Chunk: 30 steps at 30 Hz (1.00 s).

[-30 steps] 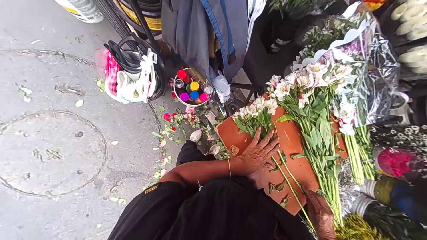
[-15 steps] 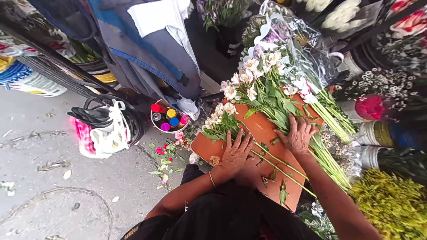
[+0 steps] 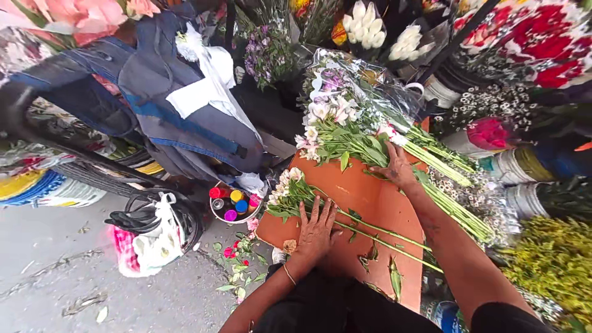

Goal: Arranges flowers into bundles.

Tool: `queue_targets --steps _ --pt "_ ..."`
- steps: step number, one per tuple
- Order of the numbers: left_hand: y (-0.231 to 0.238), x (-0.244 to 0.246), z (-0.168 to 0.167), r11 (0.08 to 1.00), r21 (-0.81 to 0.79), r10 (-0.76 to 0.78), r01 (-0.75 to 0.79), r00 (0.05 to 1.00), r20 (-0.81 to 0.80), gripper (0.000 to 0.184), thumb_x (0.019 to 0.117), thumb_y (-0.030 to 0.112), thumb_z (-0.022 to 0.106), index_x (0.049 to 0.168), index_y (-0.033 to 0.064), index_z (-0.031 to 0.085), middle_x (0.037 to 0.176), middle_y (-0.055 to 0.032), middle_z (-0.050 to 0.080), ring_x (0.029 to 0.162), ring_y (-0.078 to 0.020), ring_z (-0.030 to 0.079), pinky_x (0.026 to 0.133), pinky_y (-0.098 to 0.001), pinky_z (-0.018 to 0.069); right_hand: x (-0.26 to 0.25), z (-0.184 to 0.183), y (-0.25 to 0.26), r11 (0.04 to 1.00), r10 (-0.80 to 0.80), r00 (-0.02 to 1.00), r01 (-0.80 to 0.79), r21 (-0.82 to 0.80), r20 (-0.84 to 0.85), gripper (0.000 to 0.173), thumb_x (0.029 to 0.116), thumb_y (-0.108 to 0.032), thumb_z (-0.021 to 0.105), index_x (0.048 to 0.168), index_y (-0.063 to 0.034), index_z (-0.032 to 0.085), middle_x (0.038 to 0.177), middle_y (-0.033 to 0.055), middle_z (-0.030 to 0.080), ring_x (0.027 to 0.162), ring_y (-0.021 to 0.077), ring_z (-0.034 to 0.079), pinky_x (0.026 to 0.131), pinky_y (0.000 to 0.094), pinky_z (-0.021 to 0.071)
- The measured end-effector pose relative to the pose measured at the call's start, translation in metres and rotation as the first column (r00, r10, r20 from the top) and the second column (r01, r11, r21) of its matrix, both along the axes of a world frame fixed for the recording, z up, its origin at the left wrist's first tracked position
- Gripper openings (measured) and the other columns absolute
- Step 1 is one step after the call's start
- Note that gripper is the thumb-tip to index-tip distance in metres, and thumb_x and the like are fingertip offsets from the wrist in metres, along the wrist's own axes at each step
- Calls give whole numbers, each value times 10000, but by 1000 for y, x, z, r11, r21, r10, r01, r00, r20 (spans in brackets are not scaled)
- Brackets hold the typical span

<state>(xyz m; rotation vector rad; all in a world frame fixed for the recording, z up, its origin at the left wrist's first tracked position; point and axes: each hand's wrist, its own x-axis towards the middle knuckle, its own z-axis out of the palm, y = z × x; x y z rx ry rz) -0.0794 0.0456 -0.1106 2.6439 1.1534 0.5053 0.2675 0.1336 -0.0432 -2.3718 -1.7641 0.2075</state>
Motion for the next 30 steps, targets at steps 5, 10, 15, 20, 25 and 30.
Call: queue_targets --steps 5,10,15,20,25,30 --pt "0 -1 3 1000 -15 -14 14 1000 -22 693 981 602 506 1530 179 497 1625 -65 407 1513 -424 307 1112 -815 147 -6 -17 -61 895 96 917 -250 370 387 497 879 -420 731 1112 14 662 1075 314 658 1026 554 621 877 719 431" --pt "0 -1 3 1000 12 -24 25 999 -32 732 960 642 510 1525 177 503 1627 -76 402 1512 -440 300 1107 -822 138 -1 -10 -84 904 17 949 -149 401 314 218 980 -168 580 1092 -70 740 1168 233 679 1129 506 600 973 728 362" --pt "-3 0 15 1000 3 -16 17 997 -74 810 922 715 502 1530 180 497 1628 -97 397 1510 -477 276 1080 -853 93 -23 55 -77 871 -57 985 -32 490 166 219 1008 -74 521 1127 59 648 1233 301 612 1050 503 648 830 635 525" --pt "7 7 56 996 85 -28 -1 939 343 719 973 585 545 1419 22 580 1491 -169 553 1312 -375 566 1018 -634 403 -57 120 -82 833 78 956 -219 508 284 346 985 -83 545 1313 -37 645 954 275 665 756 470 678 578 582 512" --pt "57 17 146 845 -285 228 452 178 957 393 1069 149 464 1397 -66 493 1315 -134 649 782 -40 627 701 -218 531 -100 130 -112 760 217 912 -381 526 348 308 981 -45 522 1240 -60 688 844 219 668 658 406 671 503 516 502" --pt "51 33 195 700 -235 379 675 -72 923 249 1083 79 418 1029 65 661 949 -53 744 816 -128 721 782 -283 614 -152 149 -133 820 241 944 -322 473 225 542 1036 -470 524 1404 -75 577 967 188 682 727 354 687 579 474 552"
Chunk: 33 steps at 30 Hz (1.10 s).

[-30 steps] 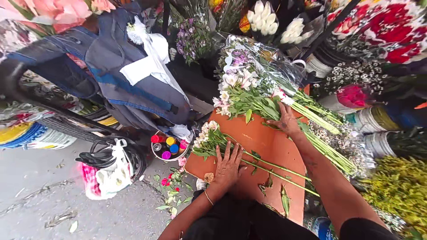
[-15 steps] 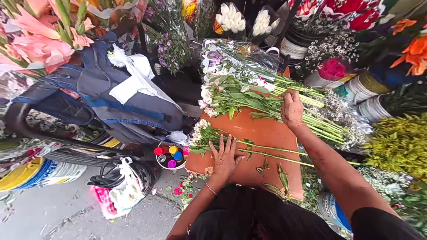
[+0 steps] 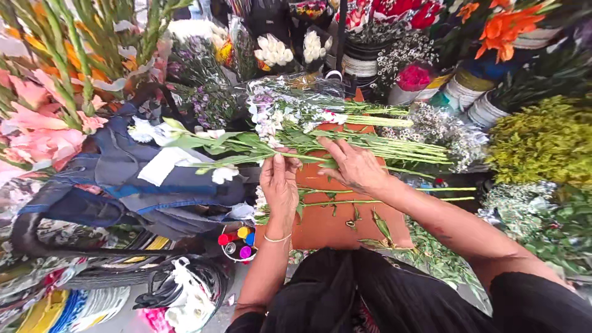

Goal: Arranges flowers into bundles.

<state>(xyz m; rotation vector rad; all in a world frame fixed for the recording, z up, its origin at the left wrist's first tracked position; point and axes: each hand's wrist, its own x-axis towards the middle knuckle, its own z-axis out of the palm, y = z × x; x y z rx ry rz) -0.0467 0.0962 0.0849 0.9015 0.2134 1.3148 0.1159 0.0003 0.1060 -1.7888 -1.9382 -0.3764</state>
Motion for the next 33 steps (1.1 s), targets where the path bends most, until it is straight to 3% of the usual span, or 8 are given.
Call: queue_targets --steps 5,12,17,22,25,27,30,33 --pt "-21 25 7 999 30 28 -30 997 65 257 1095 93 376 1050 86 629 927 -23 719 820 -109 702 783 -264 601 2 -10 -16 978 -146 984 127 167 104 308 1065 -231 488 900 -27 649 685 133 657 646 312 689 654 457 545" --pt "42 3 15 888 -409 273 -211 957 99 276 1131 166 285 1047 106 541 787 28 618 669 -54 626 693 -196 558 183 -70 -225 843 -435 875 478 -246 212 309 1055 -138 457 964 136 567 886 343 641 853 530 680 768 628 532" --pt "44 7 -11 882 -430 235 -195 971 42 254 1128 168 296 1069 122 539 801 38 616 689 -50 626 715 -197 560 213 -64 -399 234 -920 370 784 -575 129 584 961 -166 720 1427 98 489 1437 482 377 1328 711 330 1009 896 199" --pt "-15 55 -13 892 -450 -6 39 997 75 225 1110 157 360 1064 123 578 892 20 644 772 -69 643 781 -236 570 144 4 -284 720 -678 735 657 -223 -25 627 1064 -534 397 1427 -53 571 1498 308 462 1389 536 412 1118 724 286" --pt "-47 78 -7 875 -453 -116 174 981 152 221 1096 127 390 1056 105 606 900 6 657 773 -73 641 784 -246 566 65 1 -178 918 -374 911 336 -212 -174 558 1091 -436 382 1493 -72 509 1434 259 553 1300 394 563 1069 539 447" --pt "-54 80 -8 873 -450 -146 187 981 126 214 1085 80 404 1030 60 611 876 -26 667 737 -86 645 748 -253 572 35 -20 -142 957 -285 922 259 -131 -263 427 1090 -266 440 1398 -9 585 1102 248 671 882 304 676 761 435 556" --pt "-32 61 -46 988 -86 -148 129 946 -288 210 1053 11 454 1125 -93 621 1006 -136 708 920 -161 703 898 -323 582 39 -34 -136 954 -298 927 283 -96 -227 341 1060 -144 480 1278 22 682 928 268 686 767 331 653 708 445 516" --pt "12 9 -90 857 348 261 379 263 -929 447 1055 357 542 1348 33 640 1444 -128 594 1437 -289 459 1224 -570 244 73 -37 -152 948 -301 939 277 -154 -166 347 1060 -130 460 1240 66 684 915 288 686 765 351 661 730 458 532"
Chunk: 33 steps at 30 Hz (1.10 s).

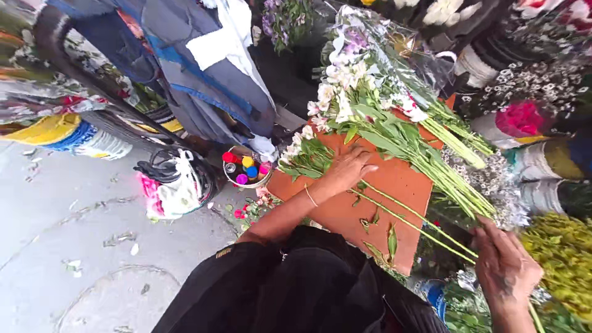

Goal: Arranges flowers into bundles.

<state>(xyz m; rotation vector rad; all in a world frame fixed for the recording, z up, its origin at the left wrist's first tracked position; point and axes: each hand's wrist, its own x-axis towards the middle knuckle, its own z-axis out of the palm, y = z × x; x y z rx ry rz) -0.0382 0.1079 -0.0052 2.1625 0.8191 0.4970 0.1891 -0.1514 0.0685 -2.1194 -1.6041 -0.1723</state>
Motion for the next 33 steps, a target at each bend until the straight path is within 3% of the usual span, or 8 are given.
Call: queue_targets --steps 2,4,8,14,19,24,27,33 --pt "20 -30 -21 999 37 31 -18 916 -399 683 1017 574 500 1435 37 564 1609 -198 387 1544 -468 169 1144 -801 1 23 -3 -6 999 40 999 -41 -20 -30 361 1065 -148 457 1211 88 688 915 290 689 805 326 662 791 421 526" --pt "24 -55 -37 994 59 110 -93 874 -474 752 999 633 475 1485 61 519 1624 -210 355 1543 -500 124 1113 -831 -35 38 -5 2 994 104 990 -105 -5 -94 370 1072 -164 460 1178 105 692 905 264 689 863 245 633 872 343 486" --pt "1 -82 -53 979 145 193 -144 883 -428 737 1011 612 457 1533 92 465 1634 -181 352 1547 -465 164 1115 -823 -1 32 -12 55 975 215 955 -222 -13 -205 374 1076 -180 464 1192 99 686 932 192 700 890 105 621 895 228 470" --pt "-16 -86 -78 938 257 309 -232 898 -315 700 1002 593 487 1517 120 496 1635 -125 376 1536 -447 230 1097 -837 53 5 -79 126 937 307 914 -338 -81 -263 325 1055 -118 482 1226 36 712 1008 197 740 920 220 680 897 349 516" --pt "-15 -88 -83 931 279 320 -237 898 -303 696 1011 599 460 1522 128 489 1641 -102 372 1539 -429 236 1101 -833 59 22 -144 107 928 315 930 -343 -146 -189 271 1010 -106 554 1144 1 764 1052 234 697 956 284 684 888 385 544" --pt "-17 -85 -84 919 300 345 -258 893 -290 691 997 589 494 1505 121 512 1623 -111 402 1527 -433 268 1094 -834 82 36 -148 100 928 310 939 -333 -167 -146 271 1014 -98 549 1151 -15 768 1016 228 697 938 273 676 882 355 529" --pt "-17 -83 -78 914 300 356 -273 893 -274 695 1000 597 482 1500 116 519 1621 -113 404 1520 -456 266 1090 -839 86 31 -152 108 919 353 931 -364 -151 -92 262 1002 -122 567 1123 -50 788 988 211 714 976 340 654 911 431 497" --pt "-23 -57 -72 837 444 373 -319 927 -37 675 986 599 509 1398 75 612 1539 -96 521 1474 -385 400 1109 -805 154 18 -158 109 913 381 920 -390 -116 -92 253 999 -64 575 1140 -62 785 1006 207 695 969 293 659 917 337 515"
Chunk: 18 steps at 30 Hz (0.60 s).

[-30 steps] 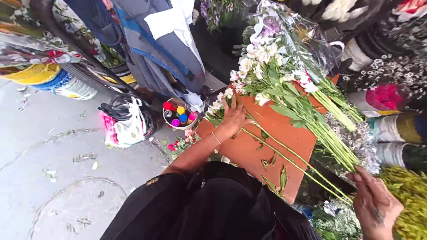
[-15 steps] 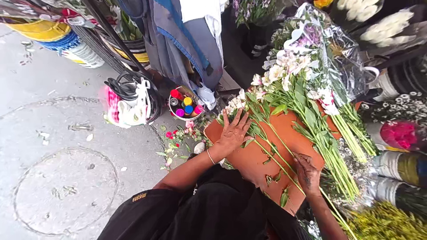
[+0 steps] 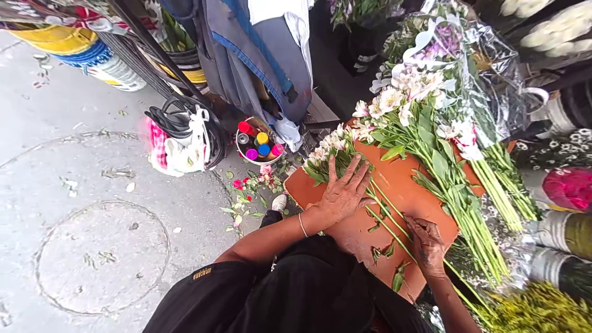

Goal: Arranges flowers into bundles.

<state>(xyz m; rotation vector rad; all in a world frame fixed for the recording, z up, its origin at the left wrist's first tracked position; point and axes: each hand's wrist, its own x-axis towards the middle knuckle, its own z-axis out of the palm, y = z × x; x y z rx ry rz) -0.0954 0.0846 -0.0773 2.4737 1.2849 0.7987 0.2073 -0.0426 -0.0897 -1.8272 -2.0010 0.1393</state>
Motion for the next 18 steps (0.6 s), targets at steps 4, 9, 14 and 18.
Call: queue_targets --steps 4,9,14,18 --pt "9 27 3 933 -238 -299 269 950 -96 771 979 632 503 1544 111 456 1653 -79 354 1568 -352 189 1157 -777 10 1 1 0 999 28 999 -27 -20 32 266 996 -41 560 1148 -51 779 1016 224 704 979 338 672 918 396 532" --pt "11 32 1 882 -392 -378 260 888 -261 840 968 679 476 1577 106 392 1677 -124 285 1573 -407 106 1134 -800 -21 18 21 13 988 138 986 -130 -85 95 303 1043 -212 540 1220 -80 747 1095 211 717 1020 367 692 925 471 547" --pt "5 33 -14 958 -163 -274 235 921 -277 815 915 713 528 1518 164 510 1623 -83 409 1529 -414 276 1111 -827 79 80 52 71 966 -245 960 230 120 134 403 1029 -330 588 1279 -29 680 1193 291 655 1123 491 609 959 620 471" --pt "5 35 -13 960 -128 -276 247 906 -320 800 912 700 550 1518 179 516 1618 -86 415 1518 -432 292 1096 -841 88 109 39 102 945 -308 947 316 -84 97 354 1009 -305 621 1236 -45 701 1261 260 651 1217 503 573 971 720 409"
